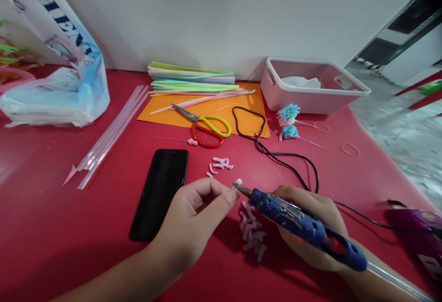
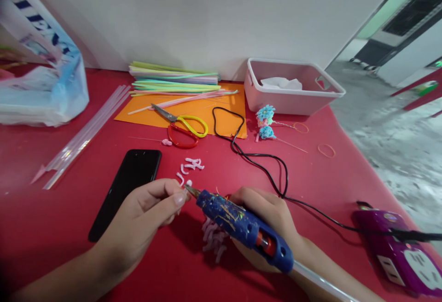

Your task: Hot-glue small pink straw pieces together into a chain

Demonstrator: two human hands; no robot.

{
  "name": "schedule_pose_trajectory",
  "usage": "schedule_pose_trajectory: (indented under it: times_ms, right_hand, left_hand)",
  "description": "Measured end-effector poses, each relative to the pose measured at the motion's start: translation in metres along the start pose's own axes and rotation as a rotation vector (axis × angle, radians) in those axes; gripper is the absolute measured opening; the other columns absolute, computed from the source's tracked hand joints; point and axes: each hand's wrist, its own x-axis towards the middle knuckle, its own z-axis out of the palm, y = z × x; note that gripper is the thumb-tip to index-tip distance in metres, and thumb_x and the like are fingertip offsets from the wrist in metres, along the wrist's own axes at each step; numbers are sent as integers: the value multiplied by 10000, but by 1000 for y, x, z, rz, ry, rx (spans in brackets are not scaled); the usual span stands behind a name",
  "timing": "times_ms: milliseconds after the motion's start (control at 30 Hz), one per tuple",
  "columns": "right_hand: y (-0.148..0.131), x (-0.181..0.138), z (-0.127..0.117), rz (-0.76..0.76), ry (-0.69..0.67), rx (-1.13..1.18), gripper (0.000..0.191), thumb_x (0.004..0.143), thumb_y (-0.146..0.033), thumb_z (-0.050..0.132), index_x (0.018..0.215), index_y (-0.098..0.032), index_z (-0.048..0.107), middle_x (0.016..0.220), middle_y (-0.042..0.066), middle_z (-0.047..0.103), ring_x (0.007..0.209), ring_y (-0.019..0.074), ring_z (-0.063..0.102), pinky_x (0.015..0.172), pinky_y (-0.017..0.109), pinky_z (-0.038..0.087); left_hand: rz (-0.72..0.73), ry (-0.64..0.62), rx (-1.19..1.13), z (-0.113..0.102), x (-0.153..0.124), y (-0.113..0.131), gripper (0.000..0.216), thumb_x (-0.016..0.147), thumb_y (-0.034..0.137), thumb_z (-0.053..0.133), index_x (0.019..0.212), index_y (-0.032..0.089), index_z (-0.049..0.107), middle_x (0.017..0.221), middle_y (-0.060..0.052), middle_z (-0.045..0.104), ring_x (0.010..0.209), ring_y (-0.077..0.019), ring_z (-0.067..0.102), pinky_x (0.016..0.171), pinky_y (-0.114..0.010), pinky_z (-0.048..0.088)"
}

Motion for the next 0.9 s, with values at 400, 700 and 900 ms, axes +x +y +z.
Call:
schedule_pose_trajectory:
  times_ms: [400, 700, 900]
  right_hand:
    - [1, -1, 0, 24, 13, -4, 137, 808, -173, 609, 907, -247, 549, 720, -28, 639, 575, 113, 603, 484, 211, 440]
    - [0, -1, -1, 19, 11, 12, 147, 805, -178, 623, 912, -251, 553, 730, -38, 644, 562, 108, 597, 490, 215, 445]
    - [1, -1, 0, 34, 18, 12, 155, 798, -145, 624, 906, -237, 564, 730, -22, 650, 554, 113, 593, 481, 221, 442]
  left_hand:
    - [-17, -11, 8, 0, -1, 1, 219, 766, 292, 705, 643, 172, 569, 575, 59, 465, 540, -75, 321, 522, -235, 271]
    - [-11, -8, 18, 0, -1, 0, 244, 787, 312, 705, 649, 171, 562, 579, 58, 450, 545, -77, 325, 527, -231, 280]
    - [4, 9, 35, 0, -2, 0, 259, 795, 315, 705, 642, 170, 556, 592, 52, 452, 568, -86, 347, 548, -229, 300]
